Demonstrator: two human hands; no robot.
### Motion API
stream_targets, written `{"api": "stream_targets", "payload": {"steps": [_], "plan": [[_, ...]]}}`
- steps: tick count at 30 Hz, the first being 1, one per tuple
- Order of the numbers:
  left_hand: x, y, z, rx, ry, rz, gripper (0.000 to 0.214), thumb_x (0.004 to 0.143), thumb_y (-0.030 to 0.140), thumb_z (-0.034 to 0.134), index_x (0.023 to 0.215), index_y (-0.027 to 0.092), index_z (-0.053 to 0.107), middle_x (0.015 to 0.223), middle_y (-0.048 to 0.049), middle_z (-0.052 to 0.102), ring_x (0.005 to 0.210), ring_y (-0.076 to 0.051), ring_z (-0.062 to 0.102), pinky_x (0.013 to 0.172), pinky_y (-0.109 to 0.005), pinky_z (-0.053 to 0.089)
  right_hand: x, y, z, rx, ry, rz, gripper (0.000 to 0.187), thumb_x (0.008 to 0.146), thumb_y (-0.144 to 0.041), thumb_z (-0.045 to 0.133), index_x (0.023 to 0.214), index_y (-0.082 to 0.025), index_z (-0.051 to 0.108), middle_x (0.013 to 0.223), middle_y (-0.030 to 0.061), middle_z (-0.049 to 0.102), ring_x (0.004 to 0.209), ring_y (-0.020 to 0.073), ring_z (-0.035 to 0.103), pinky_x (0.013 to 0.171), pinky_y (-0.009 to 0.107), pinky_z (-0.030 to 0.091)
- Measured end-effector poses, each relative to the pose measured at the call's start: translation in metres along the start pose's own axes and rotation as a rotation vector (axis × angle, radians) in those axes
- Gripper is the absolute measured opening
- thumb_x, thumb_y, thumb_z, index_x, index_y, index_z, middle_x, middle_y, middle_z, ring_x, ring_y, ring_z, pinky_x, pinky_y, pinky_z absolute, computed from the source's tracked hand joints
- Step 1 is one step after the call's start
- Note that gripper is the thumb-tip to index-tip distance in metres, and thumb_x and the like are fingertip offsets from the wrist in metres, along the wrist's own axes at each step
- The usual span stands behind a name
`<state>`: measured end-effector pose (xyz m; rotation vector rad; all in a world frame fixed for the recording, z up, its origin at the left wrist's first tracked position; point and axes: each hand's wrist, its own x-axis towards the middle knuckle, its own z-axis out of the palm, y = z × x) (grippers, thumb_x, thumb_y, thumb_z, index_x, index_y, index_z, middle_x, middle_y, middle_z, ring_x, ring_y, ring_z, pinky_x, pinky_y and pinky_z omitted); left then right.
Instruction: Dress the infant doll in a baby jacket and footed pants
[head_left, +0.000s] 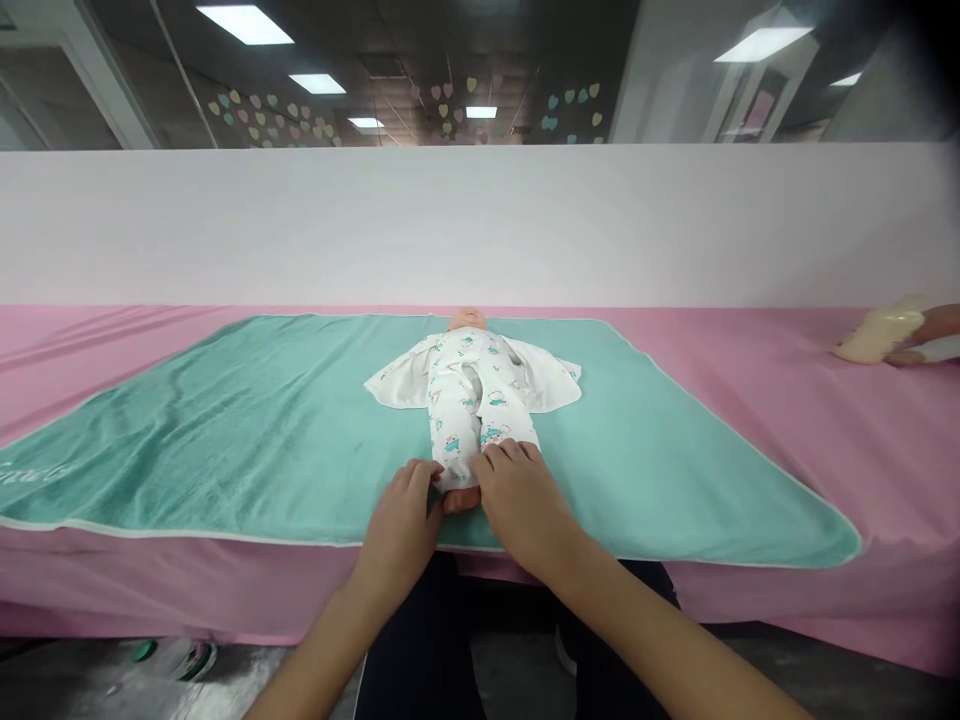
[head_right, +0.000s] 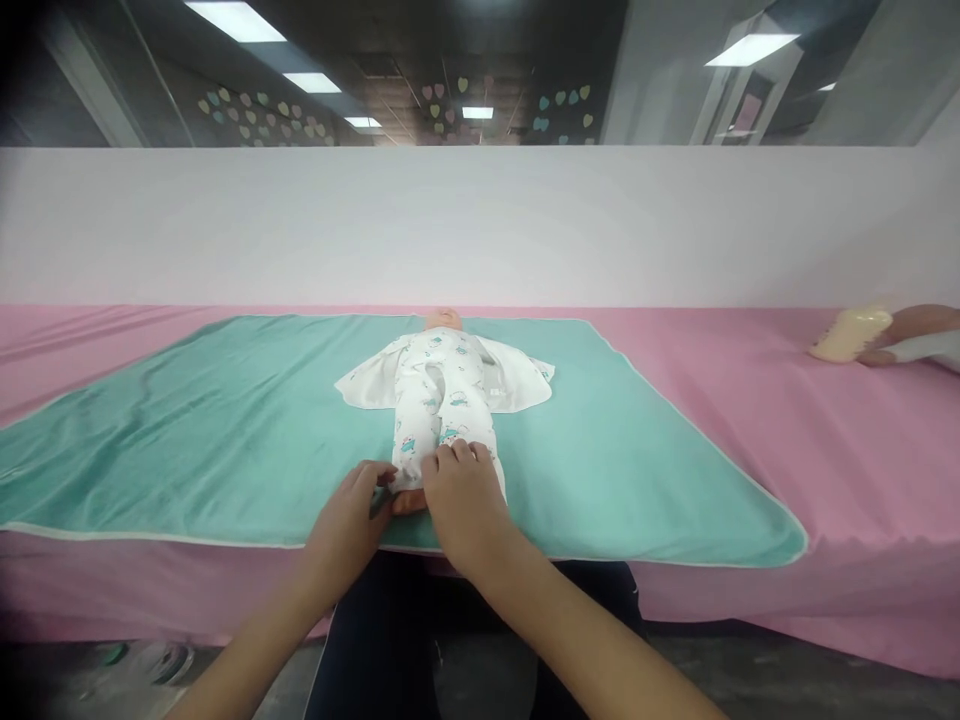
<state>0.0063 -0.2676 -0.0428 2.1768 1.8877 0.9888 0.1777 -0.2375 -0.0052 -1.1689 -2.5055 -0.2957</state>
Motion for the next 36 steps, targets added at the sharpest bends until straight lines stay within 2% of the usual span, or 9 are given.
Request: {"api": "stream_targets", "payload": {"steps": [4, 10, 14, 18, 21, 25, 29, 33, 36], "plan": [[-0.001, -0.003, 0.000, -0.026, 0.036, 0.009, 0.013, 0.084, 0.020, 0.048, 0.097, 0.022, 0.050, 0.093, -0.0031, 0.058, 0.089, -0.022, 0.054, 0.076, -0.037, 0.043, 0.005, 0.001, 0.003, 0.116, 0.037, -0.044, 0.009, 0.077, -0.009, 0.049, 0.078, -0.017, 0.052, 0.078, 0.0049, 0.058, 0.082, 0.0211, 0.051, 0.079, 0.037, 0.036], [0.001, 0.009, -0.005, -0.266, 0.067, -0.062, 0.013, 0.083, 0.018, 0.045, 0.093, 0.023, 0.051, 0.091, -0.0012, 0.060, 0.084, -0.017, 0.057, 0.073, -0.031, 0.044, -0.011, -0.015, -0.023, 0.506, 0.130, 0.016, 0.012, 0.074, -0.009, 0.050, 0.073, -0.019, 0.043, 0.072, -0.0013, 0.052, 0.072, 0.0134, 0.046, 0.074, 0.029, 0.036], [-0.003, 0.013, -0.009, -0.277, 0.070, -0.088, 0.010, 0.084, 0.017, 0.043, 0.088, 0.022, 0.051, 0.081, 0.0002, 0.060, 0.076, -0.016, 0.057, 0.069, -0.029, 0.044, -0.018, -0.013, -0.015, 0.452, 0.123, -0.016, 0.011, 0.076, -0.008, 0.048, 0.075, -0.018, 0.046, 0.073, -0.0003, 0.052, 0.074, 0.0145, 0.046, 0.075, 0.031, 0.036], [-0.020, 0.008, -0.012, -0.139, 0.156, 0.110, 0.012, 0.081, 0.012, 0.043, 0.087, 0.021, 0.049, 0.078, -0.0008, 0.058, 0.075, -0.017, 0.054, 0.067, -0.030, 0.043, -0.024, -0.006, 0.001, 0.362, 0.078, -0.077, 0.009, 0.079, -0.009, 0.047, 0.078, -0.017, 0.051, 0.077, 0.0021, 0.054, 0.078, 0.0164, 0.047, 0.080, 0.035, 0.035], [-0.036, 0.005, -0.020, -0.134, 0.043, 0.190, 0.016, 0.078, 0.008, 0.044, 0.083, 0.022, 0.048, 0.075, -0.0002, 0.056, 0.072, -0.016, 0.053, 0.065, -0.029, 0.043, -0.027, -0.002, -0.006, 0.394, -0.003, -0.163, 0.009, 0.081, -0.011, 0.047, 0.078, -0.017, 0.053, 0.078, 0.0022, 0.056, 0.079, 0.0162, 0.048, 0.082, 0.035, 0.036], [-0.036, 0.004, -0.042, -0.342, -0.175, 0.082, 0.014, 0.083, 0.016, 0.044, 0.089, 0.026, 0.053, 0.083, -0.0002, 0.060, 0.075, -0.015, 0.056, 0.068, -0.027, 0.046, -0.014, 0.018, -0.034, 0.610, -0.151, -0.141, 0.011, 0.083, -0.018, 0.049, 0.077, -0.021, 0.057, 0.075, -0.0012, 0.059, 0.074, 0.0134, 0.052, 0.077, 0.030, 0.040], [0.013, -0.013, -0.058, -0.368, -0.046, -0.046, 0.011, 0.084, 0.028, 0.047, 0.084, 0.024, 0.057, 0.083, -0.0005, 0.062, 0.078, -0.016, 0.058, 0.071, -0.028, 0.046, 0.025, 0.079, -0.031, 0.766, -0.009, 0.216, 0.019, 0.086, -0.034, 0.047, 0.079, -0.022, 0.060, 0.085, 0.0007, 0.063, 0.078, 0.0148, 0.056, 0.072, 0.028, 0.043], [0.102, -0.048, -0.042, -0.180, 0.120, -0.162, 0.018, 0.083, 0.029, 0.046, 0.095, 0.021, 0.056, 0.096, -0.0043, 0.062, 0.088, -0.019, 0.057, 0.078, -0.032, 0.046, 0.062, 0.165, 0.024, 0.583, 0.322, 0.627, 0.029, 0.082, -0.041, 0.047, 0.095, -0.018, 0.059, 0.102, 0.0090, 0.061, 0.096, 0.0207, 0.054, 0.081, 0.032, 0.041], [0.166, -0.070, -0.017, 0.134, 0.174, -0.099, 0.028, 0.081, 0.023, 0.044, 0.107, 0.019, 0.054, 0.113, -0.0099, 0.056, 0.108, -0.026, 0.048, 0.085, -0.037, 0.042, 0.071, 0.213, 0.066, 0.411, 0.302, 0.875, 0.039, 0.080, -0.044, 0.047, 0.101, -0.012, 0.055, 0.109, 0.0162, 0.056, 0.099, 0.0247, 0.052, 0.082, 0.034, 0.039]]}}
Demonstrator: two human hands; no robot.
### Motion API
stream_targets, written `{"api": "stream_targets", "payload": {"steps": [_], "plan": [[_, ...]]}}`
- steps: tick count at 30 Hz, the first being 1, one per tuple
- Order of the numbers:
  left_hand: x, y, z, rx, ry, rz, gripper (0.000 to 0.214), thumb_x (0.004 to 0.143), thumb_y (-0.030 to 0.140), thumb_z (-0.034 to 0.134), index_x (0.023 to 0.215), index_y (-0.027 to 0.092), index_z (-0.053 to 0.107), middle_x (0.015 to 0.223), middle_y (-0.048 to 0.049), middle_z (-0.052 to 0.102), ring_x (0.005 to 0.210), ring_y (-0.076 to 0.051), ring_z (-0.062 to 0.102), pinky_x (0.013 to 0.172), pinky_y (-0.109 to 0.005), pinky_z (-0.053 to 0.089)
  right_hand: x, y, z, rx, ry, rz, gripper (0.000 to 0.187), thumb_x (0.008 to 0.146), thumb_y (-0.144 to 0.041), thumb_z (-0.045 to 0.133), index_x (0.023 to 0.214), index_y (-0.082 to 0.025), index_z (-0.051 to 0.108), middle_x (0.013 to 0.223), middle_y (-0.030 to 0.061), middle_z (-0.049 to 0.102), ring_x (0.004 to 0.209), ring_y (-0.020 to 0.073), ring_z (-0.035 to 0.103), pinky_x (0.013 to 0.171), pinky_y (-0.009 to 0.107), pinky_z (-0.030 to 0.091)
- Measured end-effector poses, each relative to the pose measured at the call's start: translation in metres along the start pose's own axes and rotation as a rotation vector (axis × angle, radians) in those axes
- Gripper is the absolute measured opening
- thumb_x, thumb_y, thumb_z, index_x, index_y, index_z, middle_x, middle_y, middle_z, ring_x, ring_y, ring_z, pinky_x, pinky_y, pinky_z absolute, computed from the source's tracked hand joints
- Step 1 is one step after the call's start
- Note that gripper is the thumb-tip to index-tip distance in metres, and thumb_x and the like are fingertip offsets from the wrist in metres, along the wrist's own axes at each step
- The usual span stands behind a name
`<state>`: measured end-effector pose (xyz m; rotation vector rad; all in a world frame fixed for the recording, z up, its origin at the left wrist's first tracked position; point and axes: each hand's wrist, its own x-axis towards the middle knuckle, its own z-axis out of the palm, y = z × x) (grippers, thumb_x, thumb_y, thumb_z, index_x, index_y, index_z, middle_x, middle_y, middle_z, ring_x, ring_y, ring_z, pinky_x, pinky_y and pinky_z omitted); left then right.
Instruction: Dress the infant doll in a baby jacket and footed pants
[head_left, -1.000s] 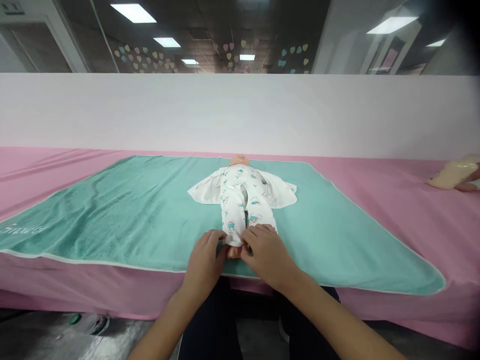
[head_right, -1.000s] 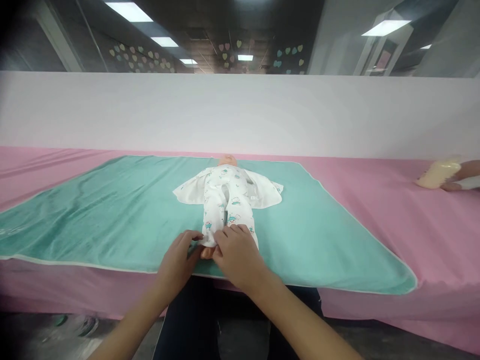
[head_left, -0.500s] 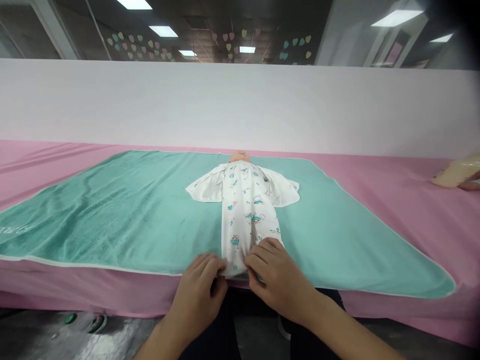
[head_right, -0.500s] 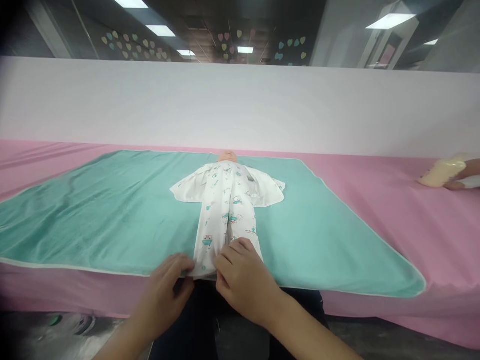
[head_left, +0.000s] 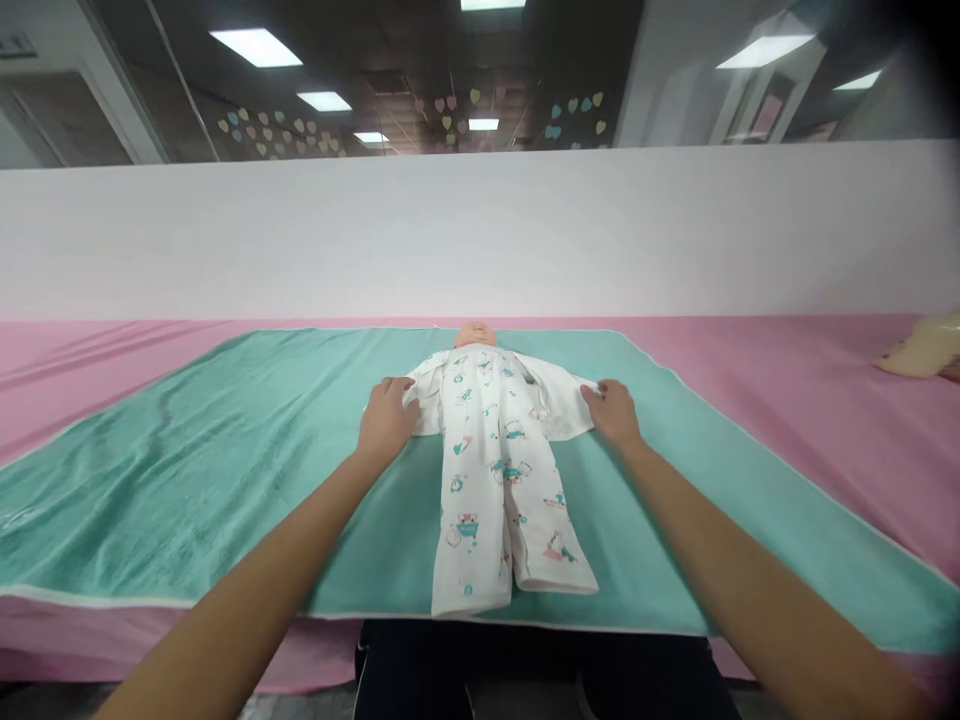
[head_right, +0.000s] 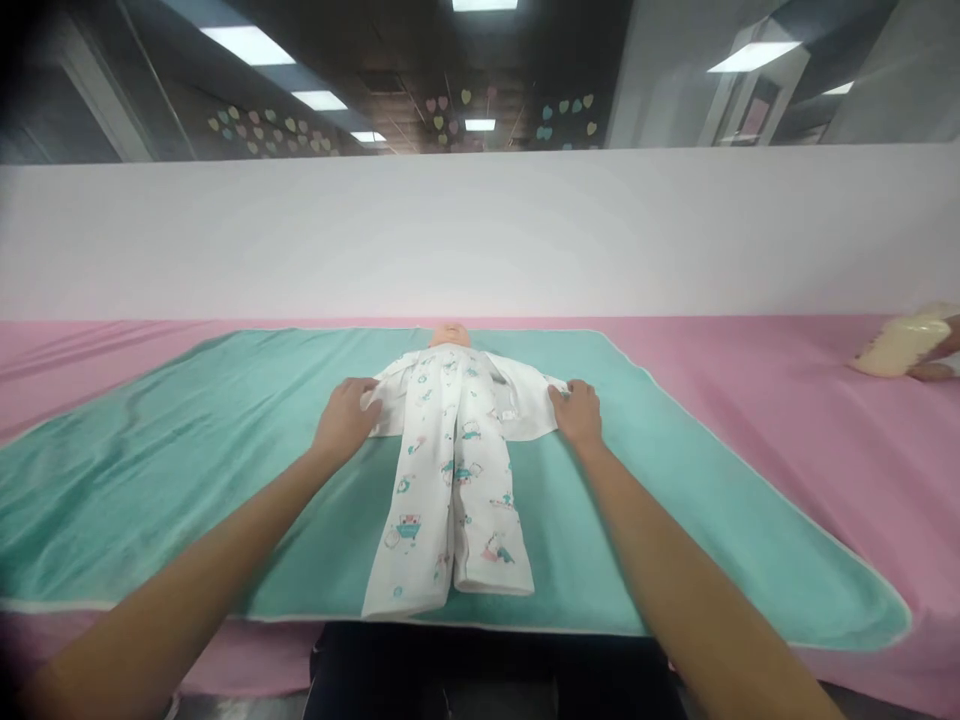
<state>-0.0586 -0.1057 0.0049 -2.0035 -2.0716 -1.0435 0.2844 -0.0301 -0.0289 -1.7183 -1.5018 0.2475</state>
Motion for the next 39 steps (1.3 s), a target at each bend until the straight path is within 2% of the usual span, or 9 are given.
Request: {"api": "stream_targets", "payload": {"steps": [5, 11, 15, 20, 25, 27, 30, 34, 39], "plan": [[0.052, 0.001, 0.042, 0.415, 0.051, 0.082, 0.027, 0.083, 0.025, 0.042, 0.106, 0.016, 0.054, 0.107, -0.0160, 0.055, 0.103, -0.032, 0.047, 0.080, -0.042, 0.039, 0.016, 0.028, 0.009, -0.096, -0.064, 0.059, 0.041, 0.081, -0.054, 0.041, 0.094, -0.017, 0.053, 0.100, 0.0100, 0.060, 0.086, 0.0218, 0.055, 0.070, 0.031, 0.038], [0.063, -0.016, 0.039, 0.358, -0.002, -0.005, 0.032, 0.090, 0.031, 0.027, 0.095, 0.017, 0.056, 0.096, -0.0142, 0.060, 0.090, -0.029, 0.055, 0.070, -0.036, 0.038, 0.010, 0.018, -0.005, 0.012, -0.294, 0.052, 0.039, 0.071, -0.058, 0.055, 0.078, -0.020, 0.057, 0.076, 0.0029, 0.062, 0.071, 0.0216, 0.056, 0.063, 0.032, 0.039], [0.063, -0.027, 0.029, 0.067, -0.086, -0.181, 0.034, 0.088, 0.043, 0.032, 0.090, 0.020, 0.057, 0.081, -0.0099, 0.063, 0.075, -0.025, 0.058, 0.063, -0.031, 0.036, 0.004, 0.001, -0.010, 0.675, -0.315, 0.174, 0.036, 0.069, -0.047, 0.062, 0.092, -0.018, 0.061, 0.084, 0.0054, 0.065, 0.078, 0.0232, 0.060, 0.066, 0.034, 0.046], [0.058, -0.015, 0.028, -0.845, -0.113, -0.384, 0.030, 0.076, 0.049, 0.053, 0.073, 0.019, 0.055, 0.063, -0.0001, 0.057, 0.060, -0.015, 0.051, 0.057, -0.026, 0.037, 0.013, -0.063, -0.014, 1.033, -0.310, 0.143, 0.023, 0.073, -0.042, 0.058, 0.082, -0.022, 0.055, 0.085, 0.0036, 0.064, 0.081, 0.0220, 0.061, 0.070, 0.035, 0.051], [0.053, -0.010, 0.021, -1.479, -0.400, -0.425, 0.030, 0.068, 0.041, 0.067, 0.082, 0.016, 0.058, 0.070, -0.0016, 0.062, 0.062, -0.015, 0.057, 0.057, -0.026, 0.044, -0.013, -0.139, -0.011, 0.642, -0.403, -0.255, 0.019, 0.079, -0.039, 0.053, 0.076, -0.022, 0.048, 0.093, 0.0022, 0.065, 0.090, 0.0210, 0.061, 0.078, 0.037, 0.048], [0.052, -0.011, 0.017, -1.550, -0.490, -0.366, 0.032, 0.070, 0.037, 0.066, 0.091, 0.014, 0.061, 0.078, -0.0052, 0.066, 0.067, -0.017, 0.060, 0.060, -0.027, 0.046, -0.038, -0.146, -0.001, 0.366, -0.483, -0.494, 0.014, 0.082, -0.033, 0.050, 0.075, -0.021, 0.049, 0.109, 0.0047, 0.063, 0.106, 0.0218, 0.055, 0.088, 0.040, 0.043], [0.051, -0.009, 0.011, -1.589, -0.543, -0.292, 0.038, 0.073, 0.035, 0.062, 0.104, 0.013, 0.061, 0.090, -0.0093, 0.069, 0.077, -0.021, 0.064, 0.068, -0.030, 0.049, -0.070, -0.134, 0.017, 0.135, -0.378, -0.748, 0.013, 0.085, -0.019, 0.043, 0.073, -0.020, 0.048, 0.126, 0.0063, 0.054, 0.124, 0.0212, 0.041, 0.099, 0.043, 0.036], [0.049, 0.002, 0.005, -1.595, -0.492, -0.244, 0.044, 0.075, 0.037, 0.059, 0.113, 0.014, 0.060, 0.100, -0.0110, 0.068, 0.086, -0.024, 0.064, 0.074, -0.032, 0.049, -0.082, -0.114, 0.029, 0.171, -0.191, -0.728, 0.008, 0.085, -0.017, 0.045, 0.079, -0.021, 0.049, 0.128, 0.0075, 0.051, 0.123, 0.0210, 0.040, 0.097, 0.043, 0.038], [0.053, 0.029, -0.006, -1.476, -0.421, -0.218, 0.046, 0.074, 0.034, 0.063, 0.117, 0.017, 0.059, 0.104, -0.0086, 0.067, 0.089, -0.023, 0.062, 0.073, -0.031, 0.048, -0.078, -0.112, 0.023, 0.200, -0.107, -0.641, 0.015, 0.091, -0.026, 0.042, 0.083, -0.021, 0.053, 0.089, 0.0047, 0.057, 0.080, 0.0160, 0.052, 0.071, 0.030, 0.044]]}}
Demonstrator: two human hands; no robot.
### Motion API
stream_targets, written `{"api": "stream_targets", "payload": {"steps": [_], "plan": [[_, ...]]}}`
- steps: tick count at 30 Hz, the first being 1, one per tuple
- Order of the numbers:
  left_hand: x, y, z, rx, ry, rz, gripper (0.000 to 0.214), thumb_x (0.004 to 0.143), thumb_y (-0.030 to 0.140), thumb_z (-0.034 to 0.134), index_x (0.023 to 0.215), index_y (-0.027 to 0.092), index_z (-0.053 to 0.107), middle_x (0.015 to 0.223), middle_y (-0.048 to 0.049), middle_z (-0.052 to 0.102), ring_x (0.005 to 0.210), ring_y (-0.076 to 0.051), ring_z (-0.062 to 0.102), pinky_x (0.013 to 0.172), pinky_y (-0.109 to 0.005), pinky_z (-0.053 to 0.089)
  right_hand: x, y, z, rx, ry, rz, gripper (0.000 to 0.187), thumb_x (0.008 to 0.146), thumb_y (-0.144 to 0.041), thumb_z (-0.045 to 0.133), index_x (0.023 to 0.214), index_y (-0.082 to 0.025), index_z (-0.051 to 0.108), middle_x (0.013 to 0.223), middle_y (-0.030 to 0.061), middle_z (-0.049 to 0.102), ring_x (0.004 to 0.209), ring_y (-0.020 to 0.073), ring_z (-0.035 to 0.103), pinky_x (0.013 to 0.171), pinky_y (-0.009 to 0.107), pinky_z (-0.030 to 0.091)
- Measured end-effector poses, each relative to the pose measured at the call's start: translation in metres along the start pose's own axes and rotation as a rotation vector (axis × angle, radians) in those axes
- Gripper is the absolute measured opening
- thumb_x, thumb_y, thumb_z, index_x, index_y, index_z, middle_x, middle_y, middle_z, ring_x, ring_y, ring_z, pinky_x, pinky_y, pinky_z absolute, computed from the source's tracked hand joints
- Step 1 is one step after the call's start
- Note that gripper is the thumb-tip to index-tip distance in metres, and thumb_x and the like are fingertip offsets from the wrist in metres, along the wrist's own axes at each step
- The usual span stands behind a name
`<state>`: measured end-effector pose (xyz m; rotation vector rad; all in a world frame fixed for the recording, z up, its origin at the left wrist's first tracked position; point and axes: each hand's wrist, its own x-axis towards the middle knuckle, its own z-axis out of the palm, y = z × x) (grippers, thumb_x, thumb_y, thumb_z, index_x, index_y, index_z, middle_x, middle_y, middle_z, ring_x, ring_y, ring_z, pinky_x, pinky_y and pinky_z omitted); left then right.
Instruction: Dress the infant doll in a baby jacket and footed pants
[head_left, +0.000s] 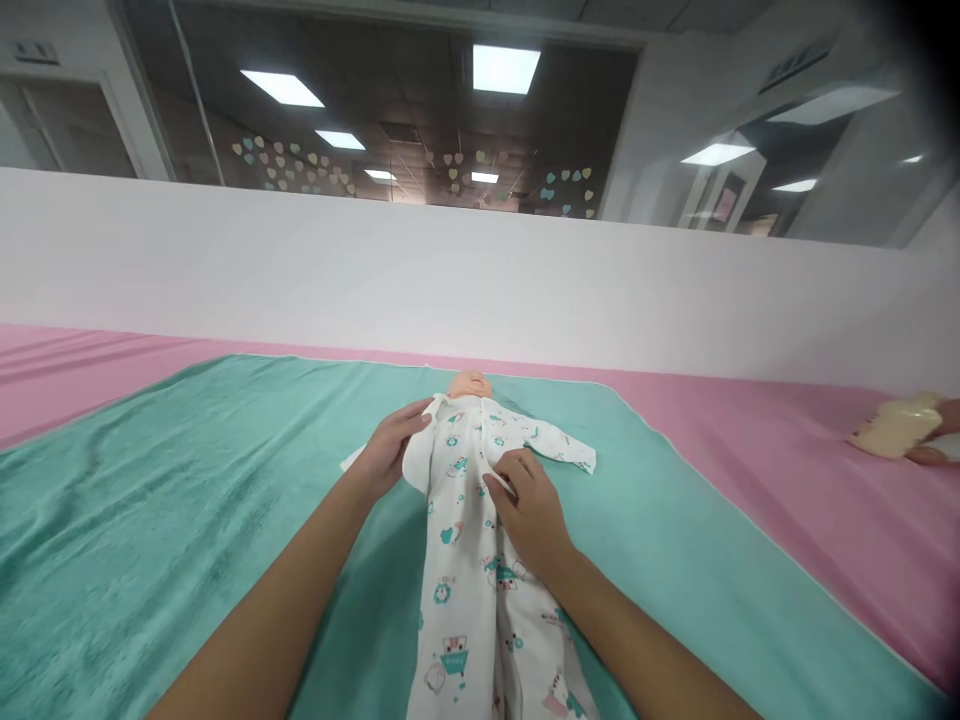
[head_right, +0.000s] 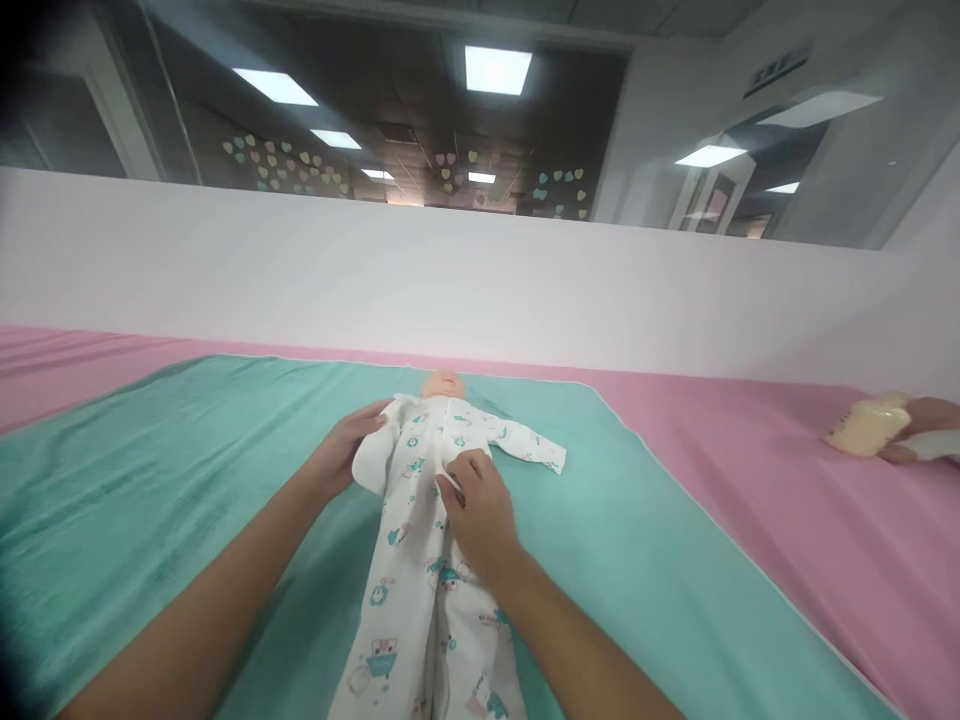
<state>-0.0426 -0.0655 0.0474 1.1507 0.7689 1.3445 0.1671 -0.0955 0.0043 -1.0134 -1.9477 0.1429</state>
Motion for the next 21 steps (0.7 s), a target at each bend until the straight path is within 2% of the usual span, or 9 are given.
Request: {"api": "stream_targets", "payload": {"steps": [2, 6, 7, 8, 11, 13, 16, 19, 21], "plan": [[0.000, 0.004, 0.016, 0.110, 0.003, 0.002, 0.043, 0.074, 0.034, 0.065, 0.114, 0.018, 0.061, 0.093, -0.0062, 0.068, 0.080, -0.019, 0.061, 0.067, -0.028, 0.046, 0.000, 0.002, -0.004, 0.004, -0.022, 0.001, 0.020, 0.092, -0.028, 0.039, 0.082, -0.021, 0.055, 0.076, 0.0013, 0.054, 0.069, 0.0138, 0.050, 0.064, 0.026, 0.041], [-0.005, 0.001, 0.043, 0.324, -0.287, -0.088, 0.035, 0.073, 0.035, 0.064, 0.104, 0.017, 0.067, 0.071, -0.0041, 0.065, 0.057, -0.014, 0.054, 0.049, -0.025, 0.037, 0.001, 0.010, -0.011, 0.064, -0.046, -0.033, 0.024, 0.093, -0.030, 0.040, 0.083, -0.021, 0.059, 0.073, -0.0004, 0.056, 0.068, 0.0121, 0.051, 0.064, 0.024, 0.039], [-0.006, -0.002, 0.045, 0.317, -0.308, -0.099, 0.032, 0.074, 0.036, 0.063, 0.099, 0.017, 0.068, 0.069, -0.0038, 0.063, 0.054, -0.013, 0.053, 0.046, -0.025, 0.034, 0.002, 0.011, -0.012, 0.079, -0.065, -0.043, 0.023, 0.093, -0.030, 0.041, 0.084, -0.021, 0.060, 0.074, -0.0006, 0.057, 0.069, 0.0119, 0.052, 0.065, 0.023, 0.039], [-0.007, -0.005, 0.044, 0.281, -0.274, -0.087, 0.030, 0.074, 0.037, 0.062, 0.095, 0.017, 0.068, 0.067, -0.0031, 0.061, 0.052, -0.012, 0.051, 0.045, -0.024, 0.033, 0.002, 0.012, -0.013, 0.087, -0.096, -0.052, 0.023, 0.093, -0.030, 0.042, 0.083, -0.022, 0.061, 0.074, -0.0010, 0.058, 0.070, 0.0117, 0.052, 0.066, 0.023, 0.038], [-0.004, -0.017, 0.026, 0.149, 0.031, 0.068, 0.024, 0.076, 0.037, 0.059, 0.088, 0.017, 0.064, 0.062, 0.0009, 0.054, 0.047, -0.008, 0.045, 0.043, -0.023, 0.030, 0.003, 0.012, -0.016, 0.075, -0.217, -0.064, 0.024, 0.091, -0.033, 0.046, 0.076, -0.022, 0.062, 0.067, -0.0023, 0.058, 0.068, 0.0119, 0.052, 0.065, 0.024, 0.037], [-0.001, -0.025, 0.010, 0.185, 0.191, 0.140, 0.024, 0.075, 0.037, 0.059, 0.088, 0.016, 0.063, 0.062, 0.0015, 0.052, 0.049, -0.008, 0.045, 0.044, -0.022, 0.031, 0.003, 0.010, -0.017, 0.101, -0.257, -0.039, 0.026, 0.090, -0.035, 0.046, 0.073, -0.022, 0.062, 0.065, -0.0026, 0.058, 0.065, 0.0118, 0.052, 0.063, 0.024, 0.036], [0.006, -0.035, -0.004, 0.411, 0.281, 0.143, 0.027, 0.075, 0.039, 0.058, 0.088, 0.016, 0.064, 0.066, -0.0005, 0.056, 0.057, -0.011, 0.050, 0.048, -0.022, 0.035, 0.012, 0.012, -0.015, 0.205, -0.112, 0.109, 0.026, 0.089, -0.038, 0.043, 0.079, -0.021, 0.060, 0.070, -0.0015, 0.060, 0.065, 0.0123, 0.052, 0.063, 0.024, 0.039], [0.023, -0.036, 0.000, 0.661, 0.375, 0.201, 0.029, 0.079, 0.040, 0.052, 0.091, 0.017, 0.064, 0.079, -0.0035, 0.064, 0.070, -0.014, 0.056, 0.061, -0.024, 0.041, 0.040, 0.023, -0.005, 0.217, 0.092, 0.251, 0.025, 0.087, -0.040, 0.042, 0.088, -0.020, 0.057, 0.081, 0.0013, 0.062, 0.074, 0.0144, 0.056, 0.069, 0.026, 0.041], [0.043, -0.034, 0.007, 0.826, 0.442, 0.242, 0.033, 0.082, 0.040, 0.045, 0.096, 0.017, 0.064, 0.092, -0.0053, 0.067, 0.082, -0.016, 0.058, 0.072, -0.026, 0.042, 0.066, 0.032, 0.007, 0.118, 0.083, 0.295, 0.026, 0.085, -0.041, 0.043, 0.090, -0.019, 0.056, 0.088, 0.0037, 0.062, 0.080, 0.0162, 0.057, 0.072, 0.027, 0.041]]}}
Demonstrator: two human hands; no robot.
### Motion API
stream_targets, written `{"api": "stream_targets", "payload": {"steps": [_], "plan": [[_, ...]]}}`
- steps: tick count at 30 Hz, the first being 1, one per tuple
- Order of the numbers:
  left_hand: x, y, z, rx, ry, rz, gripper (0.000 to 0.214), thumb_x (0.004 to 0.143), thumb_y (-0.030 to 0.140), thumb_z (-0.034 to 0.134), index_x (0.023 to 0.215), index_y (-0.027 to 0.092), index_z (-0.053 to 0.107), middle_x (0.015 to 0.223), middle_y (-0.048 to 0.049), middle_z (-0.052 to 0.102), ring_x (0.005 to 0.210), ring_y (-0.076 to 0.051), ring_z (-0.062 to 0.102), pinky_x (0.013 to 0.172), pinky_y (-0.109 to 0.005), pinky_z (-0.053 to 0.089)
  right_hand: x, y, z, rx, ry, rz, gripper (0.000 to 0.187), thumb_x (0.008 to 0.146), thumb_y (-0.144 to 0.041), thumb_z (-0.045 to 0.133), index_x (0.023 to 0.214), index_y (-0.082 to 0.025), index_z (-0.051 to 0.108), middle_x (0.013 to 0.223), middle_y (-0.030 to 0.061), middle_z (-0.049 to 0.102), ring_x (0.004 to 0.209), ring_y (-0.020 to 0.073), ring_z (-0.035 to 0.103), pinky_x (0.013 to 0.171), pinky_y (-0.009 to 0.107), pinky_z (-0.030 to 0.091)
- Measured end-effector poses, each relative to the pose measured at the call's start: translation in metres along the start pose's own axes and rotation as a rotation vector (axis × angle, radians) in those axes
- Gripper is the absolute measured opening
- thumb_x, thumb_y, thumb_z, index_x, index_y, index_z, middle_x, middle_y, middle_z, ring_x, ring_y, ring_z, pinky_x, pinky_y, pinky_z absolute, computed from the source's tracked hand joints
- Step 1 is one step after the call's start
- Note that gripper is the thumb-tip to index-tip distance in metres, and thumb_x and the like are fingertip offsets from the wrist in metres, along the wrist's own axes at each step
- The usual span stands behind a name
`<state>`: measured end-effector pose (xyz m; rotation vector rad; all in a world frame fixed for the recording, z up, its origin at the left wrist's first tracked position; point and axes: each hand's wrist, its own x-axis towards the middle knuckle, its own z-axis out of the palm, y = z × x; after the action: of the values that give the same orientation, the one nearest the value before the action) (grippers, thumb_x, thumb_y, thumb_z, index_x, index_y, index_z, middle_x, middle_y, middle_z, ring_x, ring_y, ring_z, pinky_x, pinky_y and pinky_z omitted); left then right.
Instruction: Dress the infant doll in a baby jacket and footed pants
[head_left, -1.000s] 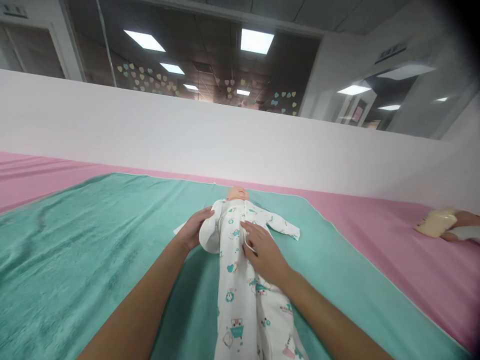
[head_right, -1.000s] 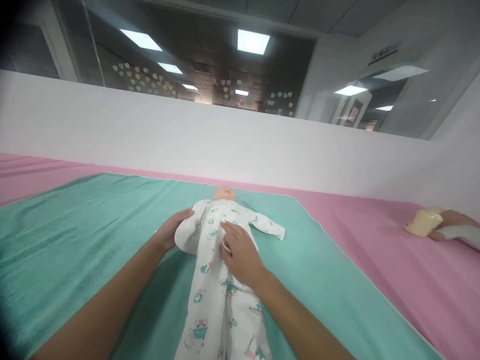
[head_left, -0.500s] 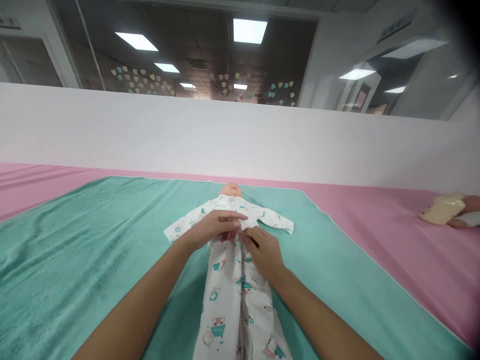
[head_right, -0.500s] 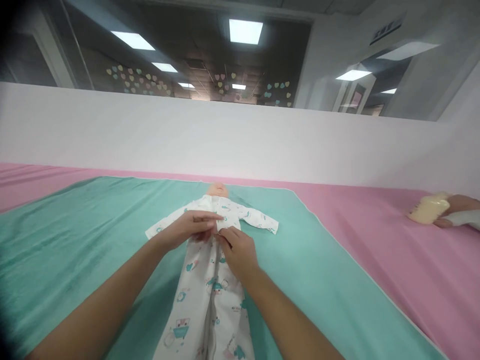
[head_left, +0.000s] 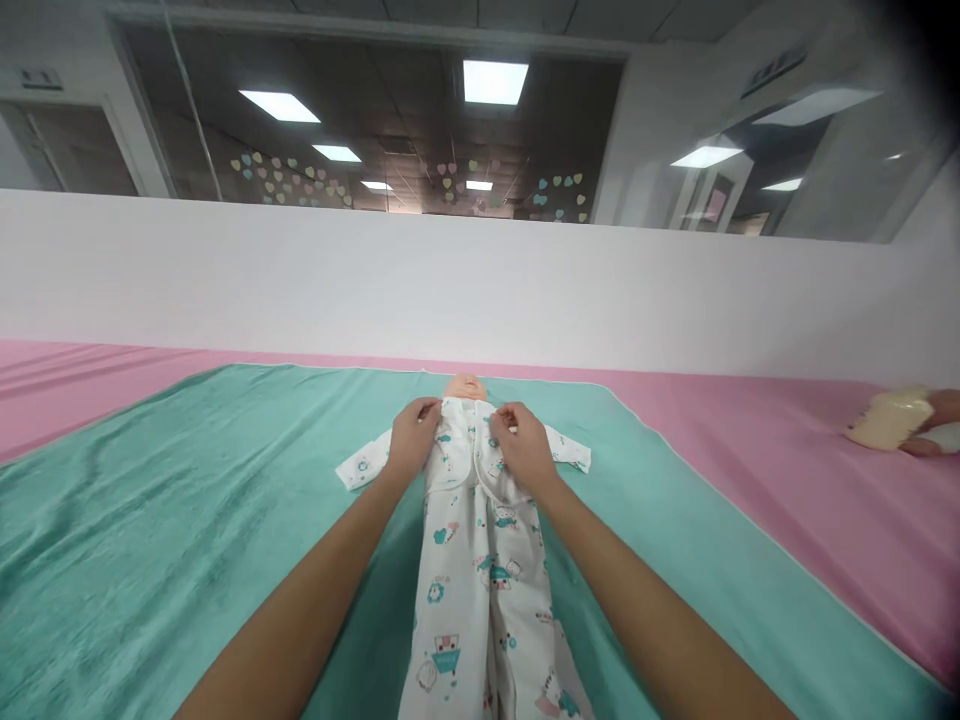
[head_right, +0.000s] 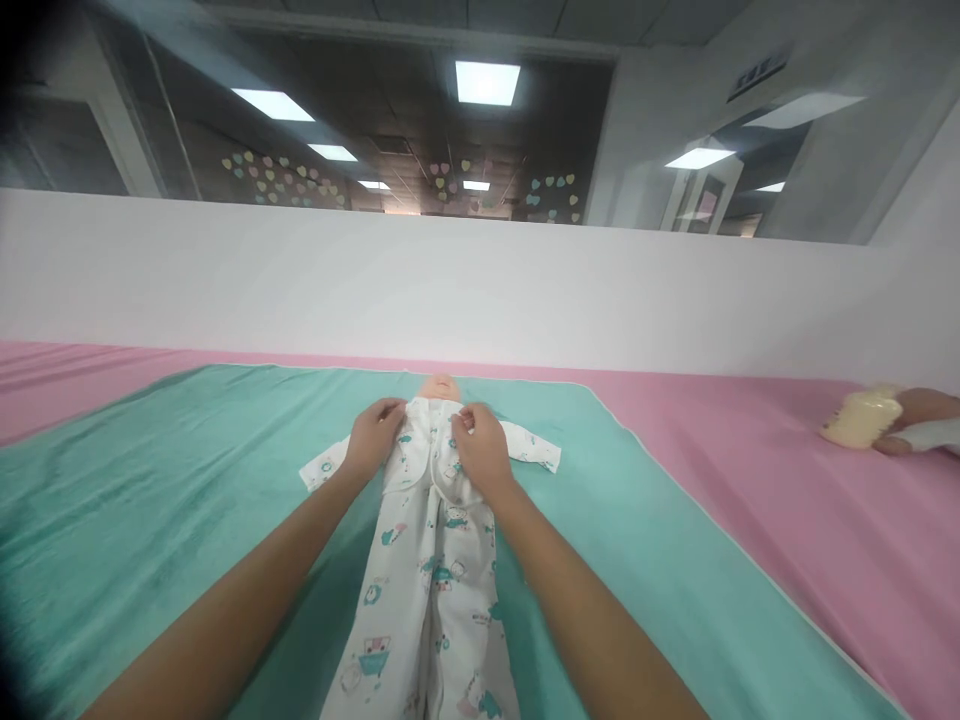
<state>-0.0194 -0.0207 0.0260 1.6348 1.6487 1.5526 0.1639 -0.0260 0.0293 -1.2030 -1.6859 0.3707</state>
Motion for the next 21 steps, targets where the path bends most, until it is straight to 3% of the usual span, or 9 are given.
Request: {"api": "stream_targets", "payload": {"steps": [3, 5, 10, 13, 17, 21], "plan": [[0.030, 0.005, 0.018, 0.240, -0.069, -0.016, 0.039, 0.086, 0.041, 0.036, 0.098, 0.017, 0.064, 0.099, -0.0073, 0.068, 0.089, -0.018, 0.059, 0.077, -0.027, 0.040, 0.038, 0.003, 0.024, -0.263, -0.127, 0.080, 0.035, 0.082, -0.049, 0.045, 0.088, -0.017, 0.057, 0.087, 0.0084, 0.064, 0.081, 0.0208, 0.058, 0.070, 0.030, 0.040], [0.046, 0.002, 0.028, 0.327, -0.150, -0.049, 0.036, 0.084, 0.041, 0.040, 0.093, 0.017, 0.066, 0.098, -0.0088, 0.069, 0.090, -0.021, 0.060, 0.075, -0.028, 0.040, 0.054, 0.006, 0.038, -0.408, -0.209, 0.120, 0.038, 0.080, -0.051, 0.046, 0.088, -0.015, 0.058, 0.085, 0.0117, 0.065, 0.083, 0.0243, 0.059, 0.069, 0.031, 0.039], [0.061, -0.011, 0.034, 0.341, -0.244, -0.069, 0.022, 0.074, 0.035, 0.052, 0.076, 0.018, 0.064, 0.089, -0.0088, 0.069, 0.084, -0.021, 0.059, 0.070, -0.028, 0.038, 0.069, 0.021, 0.054, -0.458, -0.240, 0.085, 0.020, 0.080, -0.029, 0.046, 0.079, -0.016, 0.060, 0.083, 0.0114, 0.066, 0.080, 0.0231, 0.059, 0.065, 0.029, 0.036], [0.062, -0.009, 0.029, 0.299, -0.278, -0.077, 0.014, 0.071, 0.027, 0.052, 0.069, 0.017, 0.060, 0.076, -0.0056, 0.066, 0.072, -0.018, 0.057, 0.063, -0.026, 0.037, 0.069, 0.029, 0.054, -0.396, -0.177, 0.074, 0.020, 0.082, -0.023, 0.041, 0.075, -0.019, 0.059, 0.081, 0.0061, 0.066, 0.076, 0.0183, 0.057, 0.064, 0.027, 0.035], [0.060, 0.002, 0.019, 0.217, -0.315, -0.071, 0.008, 0.067, 0.021, 0.054, 0.061, 0.016, 0.055, 0.061, -0.0008, 0.057, 0.059, -0.013, 0.050, 0.055, -0.024, 0.034, 0.068, 0.027, 0.050, -0.178, 0.029, 0.076, 0.021, 0.081, -0.028, 0.043, 0.070, -0.020, 0.059, 0.074, 0.0027, 0.066, 0.070, 0.0163, 0.055, 0.064, 0.026, 0.036], [0.055, 0.013, 0.012, -0.197, -0.345, -0.145, 0.006, 0.070, 0.023, 0.054, 0.073, 0.018, 0.056, 0.055, 0.0036, 0.047, 0.047, -0.008, 0.040, 0.046, -0.021, 0.030, 0.068, 0.016, 0.049, 0.046, 0.123, 0.066, 0.022, 0.079, -0.034, 0.047, 0.070, -0.020, 0.061, 0.074, 0.0020, 0.066, 0.070, 0.0159, 0.056, 0.068, 0.026, 0.038]]}}
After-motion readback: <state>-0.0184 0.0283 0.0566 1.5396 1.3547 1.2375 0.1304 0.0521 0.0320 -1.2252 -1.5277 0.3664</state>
